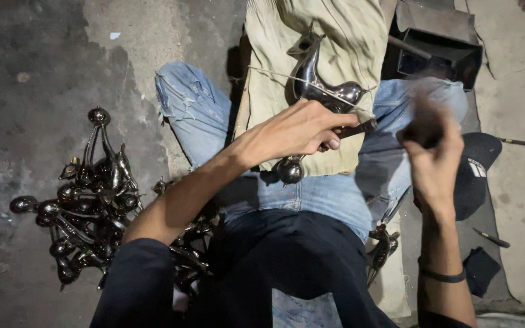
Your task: The person sits on the floor polishing dark metal deer figurines one at a time. They hold a figurine against a cloth pad on their lap and rub it with a wooden block and a small handheld tool, then set the finished piece with a pile of similar figurines and pick up the next one.
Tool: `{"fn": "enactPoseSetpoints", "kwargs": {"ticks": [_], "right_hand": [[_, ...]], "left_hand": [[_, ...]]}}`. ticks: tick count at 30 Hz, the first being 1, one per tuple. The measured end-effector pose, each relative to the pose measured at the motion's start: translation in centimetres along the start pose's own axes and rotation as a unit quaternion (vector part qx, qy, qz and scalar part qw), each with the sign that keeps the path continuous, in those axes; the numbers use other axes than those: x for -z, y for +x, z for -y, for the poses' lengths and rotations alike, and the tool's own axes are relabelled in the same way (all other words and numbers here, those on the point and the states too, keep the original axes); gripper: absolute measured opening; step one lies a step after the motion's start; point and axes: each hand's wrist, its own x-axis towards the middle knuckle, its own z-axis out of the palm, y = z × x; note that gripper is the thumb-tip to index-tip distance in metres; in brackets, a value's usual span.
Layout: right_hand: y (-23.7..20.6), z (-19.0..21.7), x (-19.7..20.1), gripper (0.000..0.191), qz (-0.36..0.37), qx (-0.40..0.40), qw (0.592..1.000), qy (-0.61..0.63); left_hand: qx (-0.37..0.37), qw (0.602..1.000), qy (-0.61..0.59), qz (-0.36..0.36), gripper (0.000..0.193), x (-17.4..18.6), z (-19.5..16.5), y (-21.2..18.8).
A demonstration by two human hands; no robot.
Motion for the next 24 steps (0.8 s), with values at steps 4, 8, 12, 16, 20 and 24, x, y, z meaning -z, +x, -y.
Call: {"fn": "enactPoseSetpoints", "kwargs": {"ticks": [4, 8, 12, 16, 20, 24], "right_hand": [[-0.1, -0.3, 0.3, 0.056, -0.005, 0.007, 1.0, 0.029], [-0.3, -0.6, 0.8, 0.06, -0.016, 0.036, 0.999, -0.027], [-0.5, -1.2, 0.9, 0.058, 0.048, 0.15, 0.968, -0.197], [-0.6, -1.4, 0.7, 0.056, 0.055, -0.009, 0.994, -0.09], [-0.4, -0.3, 0.5, 0.056, 0.017, 0.016, 1.0, 0.003], [-0.1, 1.1, 0.6, 0.06, 0.015, 0.172, 0.947, -0.27]], "left_hand": [[0.02, 1.0, -0.012, 0.017, 0.038, 0.2, -0.3, -0.1], [0.028, 0.999, -0.023, 0.028, 0.039, 0.3, -0.6, -0.2], [-0.038, 0.999, 0.0, -0.018, 0.04, 0.0, -0.2, -0.2], [0.041, 0.999, -0.007, 0.023, 0.028, -0.5, 0.3, -0.2], [-0.026, 0.999, -0.007, -0.03, 0.042, -0.3, 0.5, -0.6], [-0.007, 0.999, 0.034, -0.019, 0.038, -0.5, 0.6, -0.9]]}}
